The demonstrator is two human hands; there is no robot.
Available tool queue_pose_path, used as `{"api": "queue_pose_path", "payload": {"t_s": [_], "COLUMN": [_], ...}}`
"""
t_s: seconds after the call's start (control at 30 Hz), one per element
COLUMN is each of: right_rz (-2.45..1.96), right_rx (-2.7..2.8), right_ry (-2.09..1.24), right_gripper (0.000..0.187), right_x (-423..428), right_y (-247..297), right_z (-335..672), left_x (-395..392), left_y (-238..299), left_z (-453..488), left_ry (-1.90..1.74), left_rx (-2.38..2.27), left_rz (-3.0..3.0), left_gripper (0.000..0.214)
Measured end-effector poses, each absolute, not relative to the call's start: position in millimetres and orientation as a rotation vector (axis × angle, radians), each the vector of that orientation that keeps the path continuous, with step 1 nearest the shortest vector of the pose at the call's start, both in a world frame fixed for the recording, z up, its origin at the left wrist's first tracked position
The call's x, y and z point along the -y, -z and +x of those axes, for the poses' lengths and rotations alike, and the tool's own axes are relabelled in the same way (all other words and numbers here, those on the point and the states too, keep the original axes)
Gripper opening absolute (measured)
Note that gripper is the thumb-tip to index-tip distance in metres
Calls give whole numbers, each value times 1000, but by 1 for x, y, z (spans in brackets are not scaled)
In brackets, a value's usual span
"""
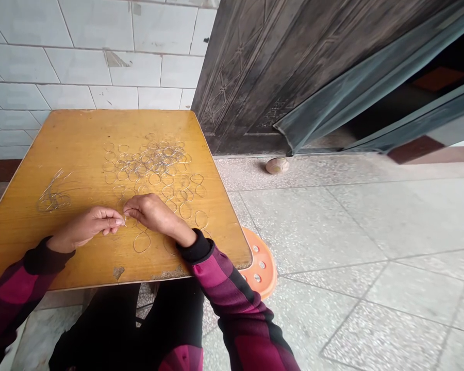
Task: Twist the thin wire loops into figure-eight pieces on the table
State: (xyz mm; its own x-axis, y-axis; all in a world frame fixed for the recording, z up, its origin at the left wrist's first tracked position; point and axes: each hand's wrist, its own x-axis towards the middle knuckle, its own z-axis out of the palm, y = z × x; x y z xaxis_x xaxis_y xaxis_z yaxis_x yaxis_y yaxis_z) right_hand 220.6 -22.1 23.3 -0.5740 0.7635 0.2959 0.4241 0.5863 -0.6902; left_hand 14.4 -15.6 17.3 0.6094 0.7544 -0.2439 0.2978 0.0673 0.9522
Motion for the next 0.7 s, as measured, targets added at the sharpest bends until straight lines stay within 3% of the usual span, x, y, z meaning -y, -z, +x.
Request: {"api": "queue_pose_path", "payload": {"t_s": [0.3, 0.4, 0.53, 0.7], "right_rz": [-823, -952, -1150, -1126], "right_rx": [2260, 2047, 1731, 1789], "right_ry": [-839, -867, -880, -1046], "right_gripper": [22, 18, 28, 26], "right_x": [21, 21, 21, 29], "right_y": [-23, -23, -20, -9], "right_z": [217, 216, 217, 201], "left_x": [17, 18, 15, 10], "left_y": [-15, -15, -15, -14], "left_z": [19, 20, 20, 21], "left_ry": [-367, -567, -930, -1159], "left_rx": [-978, -1016, -1075, -1104], "left_rz": [1477, 1418, 1194, 1050], "left_gripper": [16, 18, 18, 19]}}
